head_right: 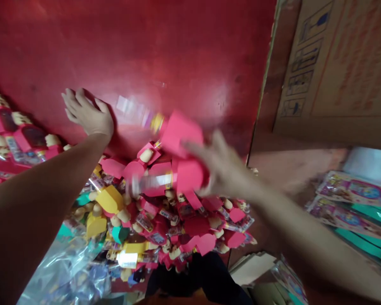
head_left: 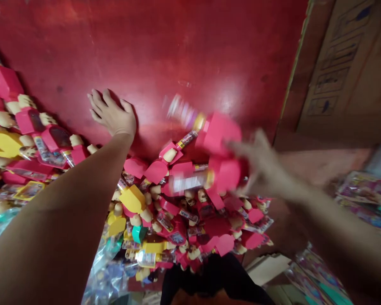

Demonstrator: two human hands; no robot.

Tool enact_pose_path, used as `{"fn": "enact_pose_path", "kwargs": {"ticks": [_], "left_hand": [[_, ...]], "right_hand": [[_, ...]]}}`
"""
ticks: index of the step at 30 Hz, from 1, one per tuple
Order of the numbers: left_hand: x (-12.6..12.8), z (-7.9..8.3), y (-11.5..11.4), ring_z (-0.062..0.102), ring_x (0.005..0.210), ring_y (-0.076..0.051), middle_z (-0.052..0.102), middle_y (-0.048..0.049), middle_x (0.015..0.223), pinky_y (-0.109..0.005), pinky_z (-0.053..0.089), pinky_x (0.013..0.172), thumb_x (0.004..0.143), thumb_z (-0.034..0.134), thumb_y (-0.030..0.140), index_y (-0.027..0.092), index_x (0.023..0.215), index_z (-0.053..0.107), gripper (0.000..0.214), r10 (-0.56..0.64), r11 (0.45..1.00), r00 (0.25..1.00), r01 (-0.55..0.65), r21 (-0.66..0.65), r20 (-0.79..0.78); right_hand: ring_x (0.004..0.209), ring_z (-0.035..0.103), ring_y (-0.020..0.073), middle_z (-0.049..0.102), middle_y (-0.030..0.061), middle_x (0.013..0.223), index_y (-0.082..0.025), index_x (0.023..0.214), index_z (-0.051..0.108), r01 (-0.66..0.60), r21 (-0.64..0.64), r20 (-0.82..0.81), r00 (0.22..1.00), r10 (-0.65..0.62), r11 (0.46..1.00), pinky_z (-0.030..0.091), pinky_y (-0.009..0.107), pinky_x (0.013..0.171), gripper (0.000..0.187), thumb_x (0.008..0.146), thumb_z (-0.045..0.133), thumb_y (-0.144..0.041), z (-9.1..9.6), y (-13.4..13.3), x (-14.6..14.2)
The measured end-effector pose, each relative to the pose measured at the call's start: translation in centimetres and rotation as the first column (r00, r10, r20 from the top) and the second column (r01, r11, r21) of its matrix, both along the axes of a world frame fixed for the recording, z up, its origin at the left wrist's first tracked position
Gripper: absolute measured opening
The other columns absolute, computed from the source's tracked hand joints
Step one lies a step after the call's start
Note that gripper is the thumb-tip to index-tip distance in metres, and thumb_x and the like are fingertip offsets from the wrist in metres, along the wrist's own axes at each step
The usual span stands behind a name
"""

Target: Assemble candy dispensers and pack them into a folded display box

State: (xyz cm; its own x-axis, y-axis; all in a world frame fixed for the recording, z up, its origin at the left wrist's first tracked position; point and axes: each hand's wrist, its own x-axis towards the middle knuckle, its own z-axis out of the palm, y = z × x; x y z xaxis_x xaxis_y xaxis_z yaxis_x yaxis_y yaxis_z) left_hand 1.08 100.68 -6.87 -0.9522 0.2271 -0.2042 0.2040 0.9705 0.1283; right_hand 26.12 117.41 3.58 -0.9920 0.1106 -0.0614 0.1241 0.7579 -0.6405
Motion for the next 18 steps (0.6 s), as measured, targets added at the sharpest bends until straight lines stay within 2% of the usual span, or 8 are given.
{"fn": "enact_pose_path", "kwargs": {"ticks": [3, 4, 7, 11, 13, 15, 17, 18], "left_hand": [[0.1, 0.0, 0.2, 0.01, 0.135, -0.026, 0.019, -0.0128, 0.146, -0.049, 0.008, 0.108, 0.087, 0.036, 0.032, 0.008, 0.132, 0.028, 0.051, 0.017, 1.0, 1.0, -0.017, -0.009, -0.013], [0.1, -0.1, 0.2, 0.011, 0.135, -0.026, 0.02, -0.0126, 0.146, -0.049, 0.008, 0.108, 0.087, 0.036, 0.032, 0.008, 0.132, 0.029, 0.051, 0.023, 1.0, 0.999, -0.023, -0.007, -0.029], [0.1, -0.3, 0.2, 0.013, 0.135, -0.024, 0.023, -0.0107, 0.145, -0.048, 0.011, 0.109, 0.087, 0.037, 0.033, 0.009, 0.13, 0.031, 0.05, 0.018, 1.0, 0.998, -0.018, -0.005, -0.062], [0.1, -0.7, 0.1, 0.015, 0.135, -0.025, 0.025, -0.0119, 0.145, -0.047, 0.011, 0.108, 0.086, 0.039, 0.031, 0.009, 0.129, 0.034, 0.048, 0.02, 1.0, 0.996, -0.018, 0.024, -0.084], [0.1, -0.9, 0.0, 0.015, 0.135, -0.025, 0.025, -0.0123, 0.144, -0.047, 0.01, 0.109, 0.086, 0.039, 0.03, 0.009, 0.129, 0.035, 0.048, 0.026, 0.999, 0.996, -0.022, 0.038, -0.089], [0.1, -0.9, 0.0, 0.016, 0.135, -0.025, 0.026, -0.0116, 0.144, -0.046, 0.011, 0.109, 0.086, 0.04, 0.031, 0.01, 0.128, 0.035, 0.048, 0.027, 0.999, 0.995, -0.024, 0.037, -0.099], [0.1, -0.8, -0.1, 0.015, 0.135, -0.025, 0.025, -0.011, 0.145, -0.047, 0.012, 0.108, 0.086, 0.039, 0.032, 0.01, 0.129, 0.034, 0.049, 0.023, 0.999, 0.995, -0.02, 0.03, -0.093], [0.1, -0.7, 0.0, 0.014, 0.135, -0.025, 0.024, -0.0108, 0.145, -0.047, 0.011, 0.109, 0.087, 0.039, 0.033, 0.01, 0.13, 0.033, 0.049, 0.02, 0.999, 0.996, -0.018, 0.029, -0.084]], "right_hand": [[0.06, 0.057, 0.0126, 0.062, 0.0024, 0.078, -0.023, 0.089, 0.067, -0.247, -0.061, -0.02, 0.969, 0.247, 0.967, 0.051, 0.025, 0.046, 0.023, 0.075, 0.053, -0.033, 2.1, -7.6, 4.5], [0.056, 0.055, 0.0104, 0.063, -0.0006, 0.075, -0.026, 0.081, 0.067, -0.307, -0.088, -0.036, 0.952, 0.305, 0.948, 0.05, 0.022, 0.045, 0.018, 0.077, 0.05, -0.029, 2.3, -10.1, 5.4], [0.059, 0.057, 0.0111, 0.066, -0.002, 0.081, -0.036, 0.095, 0.065, -0.474, -0.159, -0.064, 0.88, 0.47, 0.866, 0.049, 0.021, 0.047, 0.026, 0.081, 0.045, -0.027, 1.6, -16.0, 6.0], [0.1, 0.056, 0.016, 0.062, 0.0001, 0.109, -0.037, 0.109, 0.059, -0.55, -0.227, -0.036, 0.83, 0.557, 0.804, 0.052, 0.031, 0.073, 0.032, 0.081, 0.044, -0.038, 0.9, -16.6, 4.2], [0.113, 0.049, 0.0157, 0.058, -0.0021, 0.117, -0.039, 0.114, 0.055, -0.416, -0.236, -0.028, 0.906, 0.422, 0.878, 0.048, 0.036, 0.086, 0.034, 0.083, 0.042, -0.044, 0.5, -13.7, 3.2], [0.118, 0.044, 0.0203, 0.054, 0.0012, 0.121, -0.035, 0.118, 0.051, -0.019, -0.145, 0.049, 0.998, 0.027, 0.989, 0.041, 0.043, 0.095, 0.04, 0.08, 0.049, -0.045, -0.8, -9.9, 2.6], [0.117, 0.043, 0.0276, 0.053, 0.0078, 0.118, -0.026, 0.123, 0.047, 0.434, 0.048, 0.181, 0.882, -0.436, 0.899, 0.037, 0.05, 0.097, 0.058, 0.07, 0.063, -0.045, -2.9, -6.4, 2.4], [0.113, 0.045, 0.0287, 0.053, 0.0102, 0.115, -0.021, 0.122, 0.047, 0.521, 0.106, 0.256, 0.809, -0.529, 0.847, 0.038, 0.049, 0.095, 0.063, 0.066, 0.067, -0.042, -4.1, -5.0, 2.4]]}}
